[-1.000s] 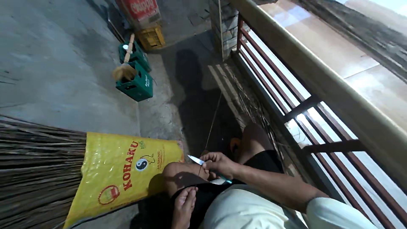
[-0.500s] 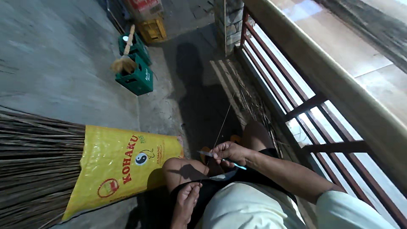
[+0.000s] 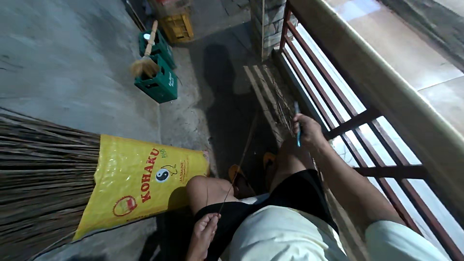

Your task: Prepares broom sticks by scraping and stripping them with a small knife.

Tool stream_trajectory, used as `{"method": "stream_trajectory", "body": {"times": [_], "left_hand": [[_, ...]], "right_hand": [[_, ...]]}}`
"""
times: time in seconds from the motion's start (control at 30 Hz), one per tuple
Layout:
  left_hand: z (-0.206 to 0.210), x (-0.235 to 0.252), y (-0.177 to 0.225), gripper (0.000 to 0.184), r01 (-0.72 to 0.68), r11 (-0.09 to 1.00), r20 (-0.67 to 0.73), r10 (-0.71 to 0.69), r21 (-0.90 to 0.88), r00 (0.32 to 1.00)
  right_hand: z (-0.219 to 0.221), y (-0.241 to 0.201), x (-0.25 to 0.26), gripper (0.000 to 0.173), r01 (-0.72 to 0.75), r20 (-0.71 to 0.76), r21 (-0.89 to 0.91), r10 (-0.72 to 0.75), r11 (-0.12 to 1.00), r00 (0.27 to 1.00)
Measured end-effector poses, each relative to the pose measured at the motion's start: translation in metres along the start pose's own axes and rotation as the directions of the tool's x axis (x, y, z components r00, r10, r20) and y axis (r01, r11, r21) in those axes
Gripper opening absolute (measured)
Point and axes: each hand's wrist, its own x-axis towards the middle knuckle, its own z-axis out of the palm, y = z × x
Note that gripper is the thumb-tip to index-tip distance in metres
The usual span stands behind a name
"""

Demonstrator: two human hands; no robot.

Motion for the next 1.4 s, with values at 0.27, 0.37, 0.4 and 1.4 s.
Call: {"method": "stream_trajectory", "body": {"times": [0.27, 0.37, 0.4, 1.4], "left_hand": [[0.039, 0.033, 0.033, 0.021, -0.037, 0.998, -0.057, 0.040, 0.051, 0.998], [0.062, 0.040, 0.053, 0.019, -0.120, 0.992, 0.023, 0.119, 0.042, 0.993], [0.066, 0.041, 0.056, 0.019, -0.139, 0.989, 0.043, 0.137, 0.041, 0.990], [0.048, 0.024, 0.007, 0.013, -0.245, 0.943, -0.177, 0.287, 0.226, 0.941]], "right_hand": [[0.056, 0.053, -0.110, 0.044, -0.110, 0.586, -0.263, 0.249, 0.958, 0.771], [0.080, 0.093, -0.145, 0.039, -0.202, 0.759, -0.264, 0.332, 0.943, 0.559], [0.085, 0.098, -0.147, 0.026, -0.208, 0.764, -0.224, 0.304, 0.952, 0.569], [0.076, 0.050, -0.074, 0.018, -0.314, 0.363, -0.205, 0.370, 0.927, 0.855]]}}
